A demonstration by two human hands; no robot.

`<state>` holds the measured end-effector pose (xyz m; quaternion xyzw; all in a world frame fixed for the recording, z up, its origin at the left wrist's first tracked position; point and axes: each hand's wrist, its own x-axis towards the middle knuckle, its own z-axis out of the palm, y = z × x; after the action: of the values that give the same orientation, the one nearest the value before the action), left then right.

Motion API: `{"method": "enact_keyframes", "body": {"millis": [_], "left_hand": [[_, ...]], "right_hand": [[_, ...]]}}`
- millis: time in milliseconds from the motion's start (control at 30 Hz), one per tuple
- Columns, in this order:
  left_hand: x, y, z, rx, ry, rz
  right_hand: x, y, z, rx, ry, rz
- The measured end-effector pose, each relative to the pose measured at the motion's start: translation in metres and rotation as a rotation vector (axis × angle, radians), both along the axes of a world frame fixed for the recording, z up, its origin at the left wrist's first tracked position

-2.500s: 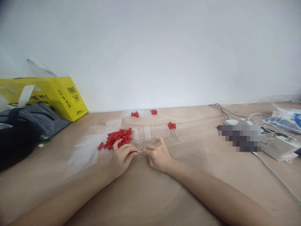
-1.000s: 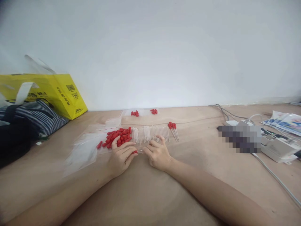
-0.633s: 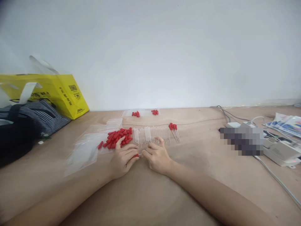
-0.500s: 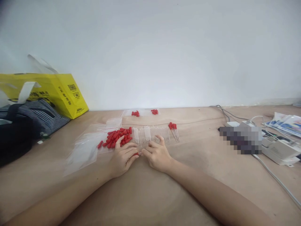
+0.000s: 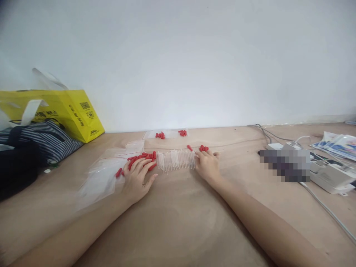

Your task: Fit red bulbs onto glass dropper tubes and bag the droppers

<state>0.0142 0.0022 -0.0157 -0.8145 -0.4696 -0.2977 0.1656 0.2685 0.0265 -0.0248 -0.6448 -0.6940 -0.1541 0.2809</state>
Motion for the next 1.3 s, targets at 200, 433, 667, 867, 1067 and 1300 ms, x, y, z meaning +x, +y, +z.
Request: {"method": "enact_keyframes", "body": {"millis": [200, 433, 667, 867, 1067, 1300], "left_hand": [[-0.001, 0.005, -0.004, 0.031, 0.019, 0.066], [-0.004, 0.009, -0.007, 0.042, 0.024, 0.111], [-0.002, 0.008, -0.006, 0.006, 0.009, 0.127], [-0.002, 0.009, -0.006, 0.013, 0.005, 0.132], [-0.004, 0.015, -0.004, 0.049, 0.011, 0.153], [-0.002, 0.018, -0.002, 0.064, 0.066, 0.140]], "right_hand": [[0.017, 0.017, 0.001, -0.266, 0.038, -0.227], [0.010, 0.018, 0.000, -0.315, -0.027, -0.183], [0.010, 0.016, -0.001, -0.304, -0.025, -0.159], [0.010, 0.015, 0.002, -0.336, -0.016, -0.153], [0.010, 0.017, 0.009, -0.443, 0.062, -0.181], [0.007, 0.020, 0.008, -0.506, 0.049, -0.202]]}}
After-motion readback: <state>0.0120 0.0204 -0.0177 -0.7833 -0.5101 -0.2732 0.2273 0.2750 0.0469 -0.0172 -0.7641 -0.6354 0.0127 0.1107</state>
